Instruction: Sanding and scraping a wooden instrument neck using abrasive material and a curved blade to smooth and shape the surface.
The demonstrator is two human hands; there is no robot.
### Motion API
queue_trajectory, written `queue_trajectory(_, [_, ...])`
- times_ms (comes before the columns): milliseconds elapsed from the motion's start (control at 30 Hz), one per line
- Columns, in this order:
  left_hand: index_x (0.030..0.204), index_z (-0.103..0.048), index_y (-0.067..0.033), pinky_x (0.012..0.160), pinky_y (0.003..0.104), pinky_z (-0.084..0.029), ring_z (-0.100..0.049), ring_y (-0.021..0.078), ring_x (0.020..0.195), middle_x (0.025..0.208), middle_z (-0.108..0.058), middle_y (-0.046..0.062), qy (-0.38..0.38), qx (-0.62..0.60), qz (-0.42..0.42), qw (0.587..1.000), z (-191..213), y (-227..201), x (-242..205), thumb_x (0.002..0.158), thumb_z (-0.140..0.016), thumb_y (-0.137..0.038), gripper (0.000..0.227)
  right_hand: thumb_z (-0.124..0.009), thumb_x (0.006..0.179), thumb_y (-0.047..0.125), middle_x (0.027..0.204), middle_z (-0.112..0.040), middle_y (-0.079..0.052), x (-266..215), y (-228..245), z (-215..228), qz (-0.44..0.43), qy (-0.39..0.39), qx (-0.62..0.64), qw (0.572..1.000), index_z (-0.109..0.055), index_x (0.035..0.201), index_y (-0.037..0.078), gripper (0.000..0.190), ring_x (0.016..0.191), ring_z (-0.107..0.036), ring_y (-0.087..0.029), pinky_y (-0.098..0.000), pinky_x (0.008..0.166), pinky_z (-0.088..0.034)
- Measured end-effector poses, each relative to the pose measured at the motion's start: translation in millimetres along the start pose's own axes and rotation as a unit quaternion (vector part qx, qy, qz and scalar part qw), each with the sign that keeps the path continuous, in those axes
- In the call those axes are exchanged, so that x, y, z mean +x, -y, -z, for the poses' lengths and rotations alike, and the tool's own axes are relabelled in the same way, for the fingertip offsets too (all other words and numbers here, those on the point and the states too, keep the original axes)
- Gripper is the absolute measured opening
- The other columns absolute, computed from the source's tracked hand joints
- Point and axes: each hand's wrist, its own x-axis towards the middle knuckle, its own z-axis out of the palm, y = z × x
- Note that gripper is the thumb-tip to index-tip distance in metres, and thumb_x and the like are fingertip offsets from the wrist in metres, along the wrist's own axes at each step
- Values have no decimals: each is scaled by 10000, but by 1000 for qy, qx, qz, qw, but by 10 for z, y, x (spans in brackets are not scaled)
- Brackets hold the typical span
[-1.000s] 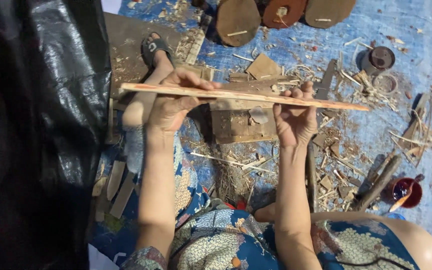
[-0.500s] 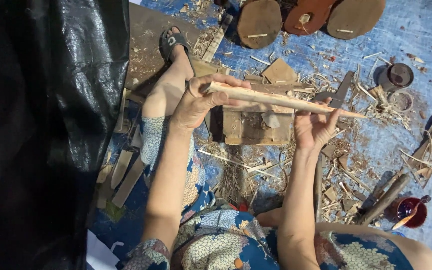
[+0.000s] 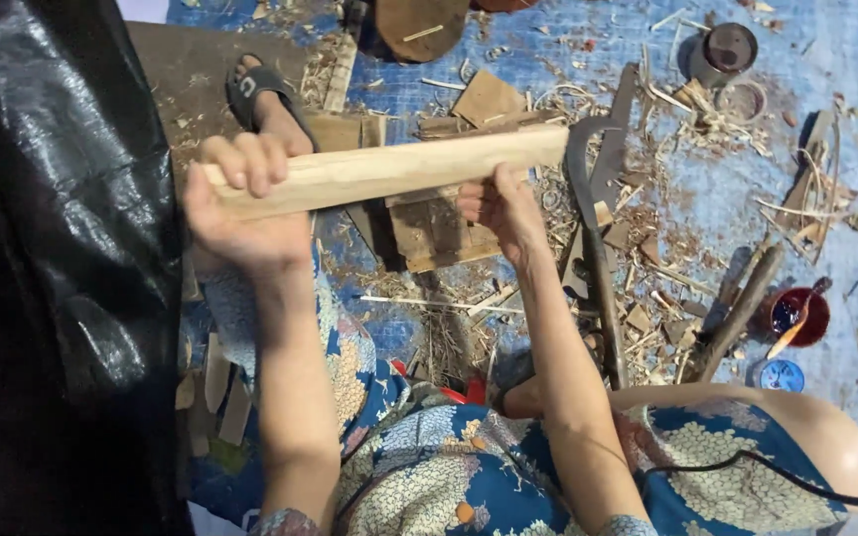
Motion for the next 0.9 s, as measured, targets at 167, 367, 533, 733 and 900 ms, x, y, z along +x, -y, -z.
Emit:
queue_trajectory(167, [711, -330, -206, 820, 387, -415, -392, 173, 615, 587, -275, -30, -101, 40, -47, 993, -99, -65, -1, 953, -422, -367, 305, -768, 909, 375, 940, -745, 16, 770, -243, 1740, 218, -282, -536, 765, -764, 1054, 266, 182, 963, -703, -228, -373, 891, -514])
queue_trajectory(367, [755, -323, -197, 786, 342, -398, -408, 166, 651, 623, -300, -24, -141, 100, -68, 983, -108, 103, -20, 993, -435, -376, 319, -880, 725, 375, 1203, -588, -165, 389, -539, 2589, 161, -386, -743, 522, -615, 1286, 126, 669, 995, -610, -452, -618, 777, -544])
queue_trajectory(533, [846, -362, -195, 828, 274, -409, -404, 120, 719, 705, -335, -37, -155, 146, -87, 973, -425, 74, -11, 1026, -432, -384, 271, -825, 763, 202, 1098, -531, -132, 659, -706, 3366, 195, -393, -725, 530, -539, 1347, 216, 650, 930, -621, -436, -569, 761, -568])
queue_trajectory(733, [990, -455, -172, 862, 281, -536, -579, 89, 754, 748, -516, -37, -168, 371, -140, 903, -293, 194, 7, 1003, -571, -264, 149, -764, 791, 127, 1042, -517, -169, 556, -709, 3207, 194, -369, -727, 546, -569, 1169, 130, 425, 938, -598, -456, -581, 747, -559])
queue_trajectory(900, [1113, -399, -184, 894, 343, -545, -644, 110, 775, 825, -596, 10, -98, 419, -227, 874, -51, 449, 162, 1096, -529, -326, 194, -706, 816, 47, 950, -585, -282, 483, -418, 2420, 302, -329, -693, 566, -629, 1186, 16, 379, 836, -641, -536, -604, 684, -550])
